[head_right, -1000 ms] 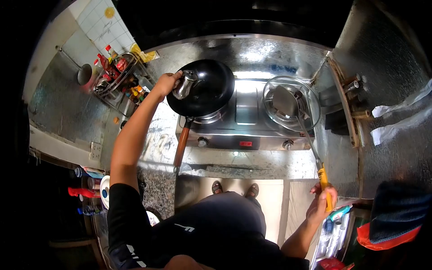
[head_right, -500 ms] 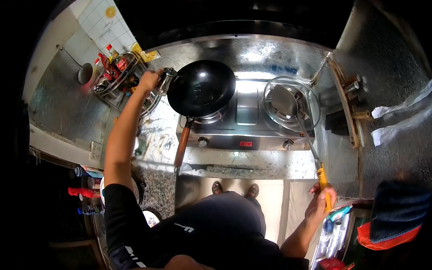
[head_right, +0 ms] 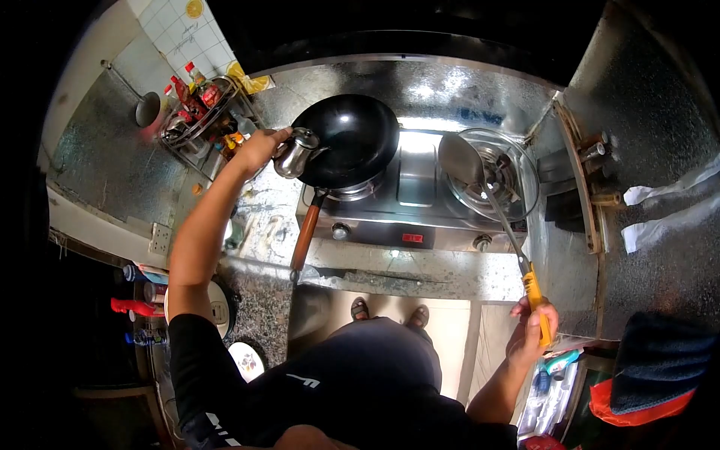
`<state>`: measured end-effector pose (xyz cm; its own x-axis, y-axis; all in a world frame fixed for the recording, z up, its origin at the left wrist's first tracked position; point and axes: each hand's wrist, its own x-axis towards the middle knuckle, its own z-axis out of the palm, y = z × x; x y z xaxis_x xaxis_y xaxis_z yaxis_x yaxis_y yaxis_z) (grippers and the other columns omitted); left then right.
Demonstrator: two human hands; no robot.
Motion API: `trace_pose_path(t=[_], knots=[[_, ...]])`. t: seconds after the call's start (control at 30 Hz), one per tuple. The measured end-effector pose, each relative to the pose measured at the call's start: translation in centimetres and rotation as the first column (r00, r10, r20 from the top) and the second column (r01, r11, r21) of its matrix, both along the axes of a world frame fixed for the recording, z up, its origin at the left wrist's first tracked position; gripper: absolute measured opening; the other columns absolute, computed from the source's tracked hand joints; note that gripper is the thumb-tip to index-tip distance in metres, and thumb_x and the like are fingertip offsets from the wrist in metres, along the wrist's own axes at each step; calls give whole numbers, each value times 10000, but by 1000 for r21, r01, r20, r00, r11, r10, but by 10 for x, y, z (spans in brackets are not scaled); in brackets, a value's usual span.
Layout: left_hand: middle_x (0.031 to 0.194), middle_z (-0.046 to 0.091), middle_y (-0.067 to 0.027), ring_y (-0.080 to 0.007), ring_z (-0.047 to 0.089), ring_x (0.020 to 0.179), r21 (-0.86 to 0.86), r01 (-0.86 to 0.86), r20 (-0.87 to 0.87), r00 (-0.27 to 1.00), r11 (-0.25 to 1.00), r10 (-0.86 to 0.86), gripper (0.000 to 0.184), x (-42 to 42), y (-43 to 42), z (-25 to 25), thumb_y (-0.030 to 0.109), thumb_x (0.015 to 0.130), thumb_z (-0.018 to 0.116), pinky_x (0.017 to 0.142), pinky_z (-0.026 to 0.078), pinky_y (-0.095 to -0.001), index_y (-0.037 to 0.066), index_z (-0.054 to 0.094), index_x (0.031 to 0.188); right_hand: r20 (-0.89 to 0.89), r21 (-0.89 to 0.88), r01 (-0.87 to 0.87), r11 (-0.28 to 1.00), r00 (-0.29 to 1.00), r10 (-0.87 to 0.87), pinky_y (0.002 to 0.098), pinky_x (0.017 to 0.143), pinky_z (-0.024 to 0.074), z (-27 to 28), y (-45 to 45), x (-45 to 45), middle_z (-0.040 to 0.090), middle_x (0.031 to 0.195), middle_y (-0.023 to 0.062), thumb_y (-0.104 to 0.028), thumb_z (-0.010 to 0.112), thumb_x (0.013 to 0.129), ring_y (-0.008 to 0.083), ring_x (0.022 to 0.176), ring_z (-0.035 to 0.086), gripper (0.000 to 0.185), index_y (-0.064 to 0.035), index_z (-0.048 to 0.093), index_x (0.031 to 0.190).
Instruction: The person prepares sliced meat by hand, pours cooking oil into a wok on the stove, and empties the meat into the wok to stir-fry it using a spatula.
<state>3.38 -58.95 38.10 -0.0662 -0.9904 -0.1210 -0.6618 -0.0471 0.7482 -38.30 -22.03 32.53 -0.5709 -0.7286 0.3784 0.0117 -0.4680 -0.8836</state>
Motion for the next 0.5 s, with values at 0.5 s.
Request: trace_pose_path(t=[0.5], knots=[[710,601,-113,-176,526,642,33,51,100,994,998,-54,508,-53,-9,15,430,851,529,641,423,-298,-65,639,842,27,12,83,997,996,-83,299,679,434,-6,25,-9,531,934,160,-194,545,854,214,757,525,242,-56,474,1041]])
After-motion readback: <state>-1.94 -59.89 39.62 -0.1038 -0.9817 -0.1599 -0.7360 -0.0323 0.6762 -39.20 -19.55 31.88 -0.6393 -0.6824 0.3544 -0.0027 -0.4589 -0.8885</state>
